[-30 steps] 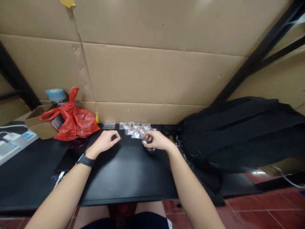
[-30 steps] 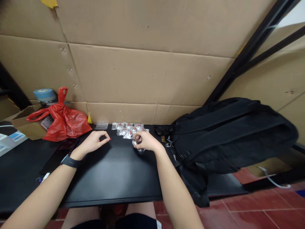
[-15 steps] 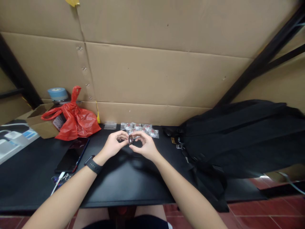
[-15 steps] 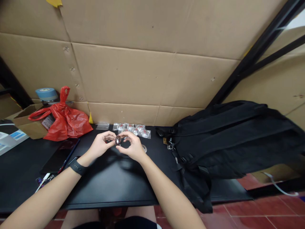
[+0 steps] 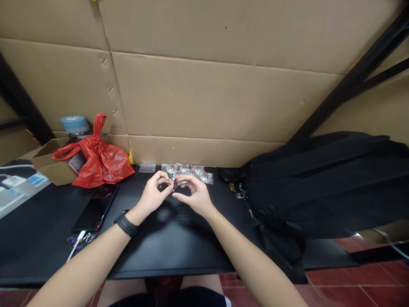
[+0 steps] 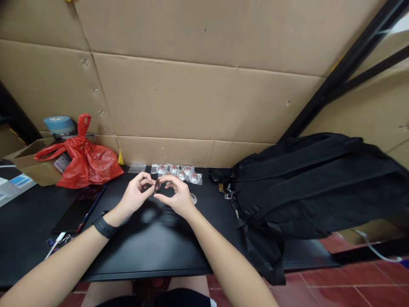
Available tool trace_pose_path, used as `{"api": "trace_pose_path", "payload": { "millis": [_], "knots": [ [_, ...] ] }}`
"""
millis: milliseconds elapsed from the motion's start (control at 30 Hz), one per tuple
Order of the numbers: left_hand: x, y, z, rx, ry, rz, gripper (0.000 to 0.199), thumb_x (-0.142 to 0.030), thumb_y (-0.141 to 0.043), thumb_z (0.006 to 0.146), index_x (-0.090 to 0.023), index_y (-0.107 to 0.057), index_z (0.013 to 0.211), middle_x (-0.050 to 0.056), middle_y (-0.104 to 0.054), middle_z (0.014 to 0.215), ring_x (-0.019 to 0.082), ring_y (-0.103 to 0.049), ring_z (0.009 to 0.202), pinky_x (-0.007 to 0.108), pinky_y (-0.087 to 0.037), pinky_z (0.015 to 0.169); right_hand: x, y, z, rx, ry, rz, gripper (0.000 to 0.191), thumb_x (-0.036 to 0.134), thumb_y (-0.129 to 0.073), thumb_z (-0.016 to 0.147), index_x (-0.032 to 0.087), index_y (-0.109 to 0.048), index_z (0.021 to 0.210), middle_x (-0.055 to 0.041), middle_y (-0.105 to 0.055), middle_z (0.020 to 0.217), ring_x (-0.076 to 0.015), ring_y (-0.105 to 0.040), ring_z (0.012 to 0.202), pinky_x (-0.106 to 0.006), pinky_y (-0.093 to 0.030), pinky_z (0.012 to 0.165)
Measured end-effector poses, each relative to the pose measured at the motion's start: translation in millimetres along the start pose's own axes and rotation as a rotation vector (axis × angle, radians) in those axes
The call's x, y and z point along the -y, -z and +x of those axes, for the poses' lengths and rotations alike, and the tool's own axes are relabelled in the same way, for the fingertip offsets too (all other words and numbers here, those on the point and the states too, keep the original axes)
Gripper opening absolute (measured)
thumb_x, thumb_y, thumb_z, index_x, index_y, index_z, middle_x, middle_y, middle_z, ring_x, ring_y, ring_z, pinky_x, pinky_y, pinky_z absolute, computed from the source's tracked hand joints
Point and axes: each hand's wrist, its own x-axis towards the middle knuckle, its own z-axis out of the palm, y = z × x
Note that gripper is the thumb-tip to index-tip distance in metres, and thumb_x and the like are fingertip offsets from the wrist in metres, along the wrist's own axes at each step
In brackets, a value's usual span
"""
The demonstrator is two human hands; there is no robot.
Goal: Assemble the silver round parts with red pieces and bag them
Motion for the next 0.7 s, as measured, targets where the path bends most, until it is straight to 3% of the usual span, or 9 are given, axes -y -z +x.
{"api": "trace_pose_path", "payload": {
  "millis": [167, 267, 367, 467, 567, 700],
  "knots": [
    [-8, 3.9, -3, -0.034, -0.124, 0.185, 0.013, -0.024, -0.063, 0.084, -0.021, -0.053, 0.091, 0.001, -0.068, 0.089, 0.018, -0.069, 0.089, 0.029, -0.049, 0.085, -7, -3, -2, -0.032, -0.097, 0.062, 0.045, 0.041, -0.085, 0.069, 0.023, -0.062, 0.103, -0.0082, -0.068, 0.109, -0.0233, -0.067, 0.1, -0.033, -0.056, 0.078],
    [-13, 10.1, -3, -0.047, -0.185, 0.373, 0.013, -0.024, -0.066, 0.083, -0.022, -0.056, 0.091, 0.0, -0.071, 0.088, 0.02, -0.07, 0.088, 0.034, -0.045, 0.093, -5, -2, -1, -0.003, -0.156, 0.037, 0.031, 0.047, -0.073, 0.082, 0.023, -0.062, 0.099, -0.0064, -0.068, 0.102, -0.0203, -0.068, 0.09, -0.031, -0.054, 0.073],
    [-17, 13.6, -3, -0.075, -0.207, 0.464, 0.014, -0.025, -0.067, 0.083, -0.022, -0.056, 0.091, 0.0, -0.073, 0.088, 0.021, -0.07, 0.089, 0.037, -0.042, 0.094, 3, 1, 2, 0.074, -0.115, -0.104, 0.025, 0.045, -0.055, 0.095, 0.022, -0.064, 0.091, -0.007, -0.066, 0.103, -0.0198, -0.064, 0.096, -0.03, -0.053, 0.075],
    [-17, 13.0, -3, -0.056, -0.239, 0.46, 0.015, -0.028, -0.067, 0.085, -0.022, -0.055, 0.091, 0.0, -0.073, 0.086, 0.021, -0.069, 0.088, 0.037, -0.041, 0.094, 9, 3, 3, 0.149, -0.044, -0.2, 0.02, 0.038, -0.053, 0.097, 0.022, -0.062, 0.089, -0.0076, -0.062, 0.105, -0.0198, -0.06, 0.101, -0.028, -0.051, 0.075],
    [-14, 16.6, 1, -0.051, -0.298, 0.487, 0.013, -0.021, -0.063, 0.082, -0.021, -0.056, 0.093, 0.001, -0.07, 0.09, 0.02, -0.066, 0.088, 0.035, -0.044, 0.09, 8, 5, 4, 0.162, -0.023, -0.3, 0.016, 0.029, -0.051, 0.096, 0.021, -0.061, 0.086, -0.008, -0.06, 0.106, -0.0186, -0.06, 0.098, -0.028, -0.05, 0.074],
    [4, 43.3, 14, -0.132, -0.286, 0.61, 0.028, -0.01, -0.052, 0.074, -0.019, -0.058, 0.1, 0.005, -0.064, 0.099, 0.021, -0.062, 0.094, 0.033, -0.048, 0.086, 4, 14, 3, 0.225, 0.019, -0.637, 0.01, 0.017, -0.059, 0.085, 0.02, -0.06, 0.076, -0.008, -0.062, 0.106, -0.0223, -0.058, 0.103, -0.035, -0.047, 0.09]
  ]
}}
